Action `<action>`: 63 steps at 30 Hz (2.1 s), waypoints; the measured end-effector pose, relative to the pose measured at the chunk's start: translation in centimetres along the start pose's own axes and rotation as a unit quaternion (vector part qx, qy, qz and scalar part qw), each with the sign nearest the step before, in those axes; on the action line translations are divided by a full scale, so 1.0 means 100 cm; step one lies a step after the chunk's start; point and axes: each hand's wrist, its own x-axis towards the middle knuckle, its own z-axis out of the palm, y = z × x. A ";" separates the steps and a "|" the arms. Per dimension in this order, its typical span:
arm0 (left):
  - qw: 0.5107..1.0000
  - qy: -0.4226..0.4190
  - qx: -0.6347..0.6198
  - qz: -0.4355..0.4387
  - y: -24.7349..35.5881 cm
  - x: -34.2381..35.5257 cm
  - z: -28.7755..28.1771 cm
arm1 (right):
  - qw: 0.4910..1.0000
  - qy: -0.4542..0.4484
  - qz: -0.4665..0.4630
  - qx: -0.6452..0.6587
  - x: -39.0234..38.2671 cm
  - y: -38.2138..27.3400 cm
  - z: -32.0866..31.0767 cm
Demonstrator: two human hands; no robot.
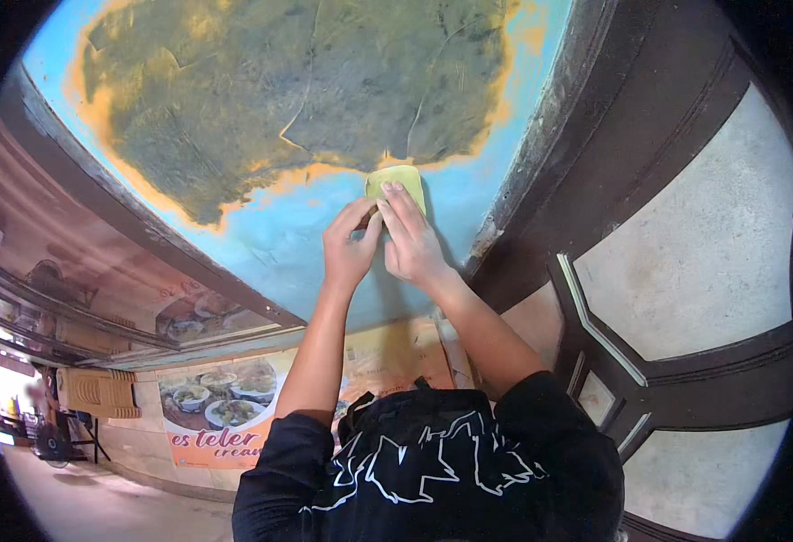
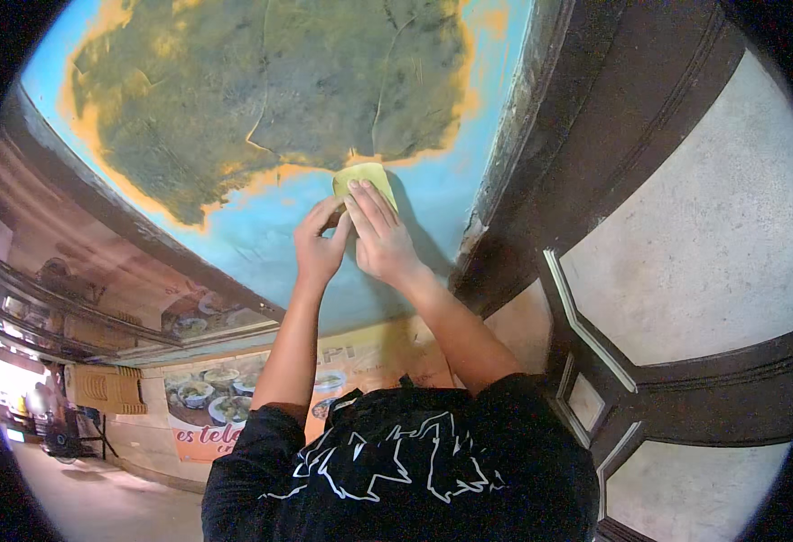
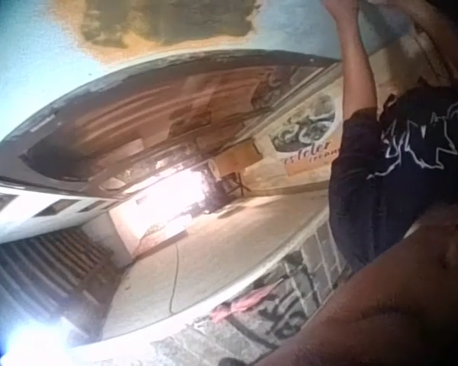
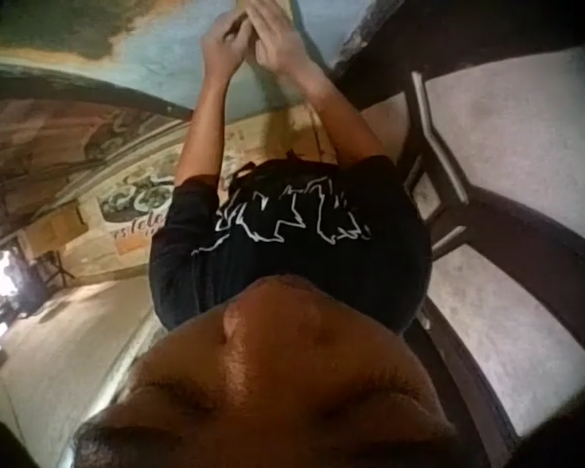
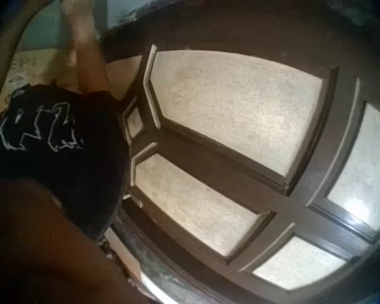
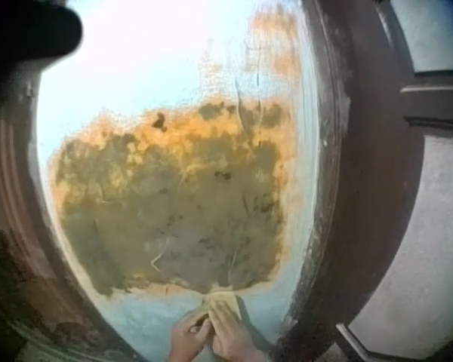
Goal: The recorder is sanding a blue-painted surface with a yellow piece of sandpaper.
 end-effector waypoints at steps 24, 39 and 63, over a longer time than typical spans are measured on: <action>0.845 0.109 0.467 0.234 -0.091 0.041 0.027 | 0.972 -0.090 0.089 -0.197 -0.026 0.084 0.054; 0.830 0.186 0.448 0.275 -0.125 0.050 0.045 | 0.968 -0.054 0.106 -0.222 -0.027 0.141 0.014; 0.822 0.194 0.451 0.289 -0.131 0.044 0.051 | 0.975 -0.078 0.069 -0.198 -0.041 0.158 0.011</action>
